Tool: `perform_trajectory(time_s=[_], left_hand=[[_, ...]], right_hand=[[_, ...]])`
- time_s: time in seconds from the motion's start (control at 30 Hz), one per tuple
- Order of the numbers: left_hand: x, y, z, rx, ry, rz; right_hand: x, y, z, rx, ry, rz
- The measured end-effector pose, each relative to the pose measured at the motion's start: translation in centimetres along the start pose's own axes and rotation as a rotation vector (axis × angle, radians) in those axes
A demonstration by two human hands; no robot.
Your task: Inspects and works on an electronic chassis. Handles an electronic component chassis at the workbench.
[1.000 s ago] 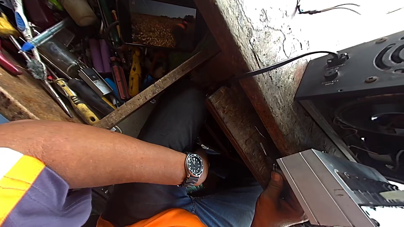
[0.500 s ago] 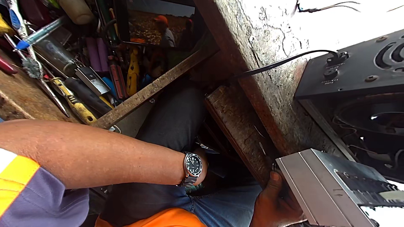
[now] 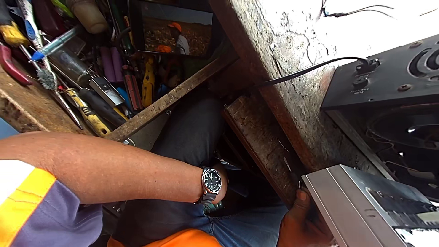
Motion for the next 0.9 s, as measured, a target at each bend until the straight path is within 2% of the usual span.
perform_trajectory(time_s=[0.23, 0.4, 0.9], left_hand=[[-0.1, 0.0, 0.3, -0.069, 0.139, -0.032], [0.2, -0.8, 0.3, -0.082, 0.125, -0.037], [0.0, -1.3, 0.2, -0.086, 0.100, -0.025]], right_hand=[[0.1, -0.2, 0.8, 0.085, 0.099, 0.003], [-0.1, -0.1, 0.0, 0.063, 0.050, 0.000], [-0.3, 0.1, -0.3, 0.074, 0.118, 0.020]])
Point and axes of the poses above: each hand's wrist, its own y-axis away from the middle knuckle, its own x-axis out of the palm, z = x × y, the point moved 1 cm from there along -y, towards the middle knuckle, and after that the axes turned 3 degrees about -x, right-handed, at the moved point
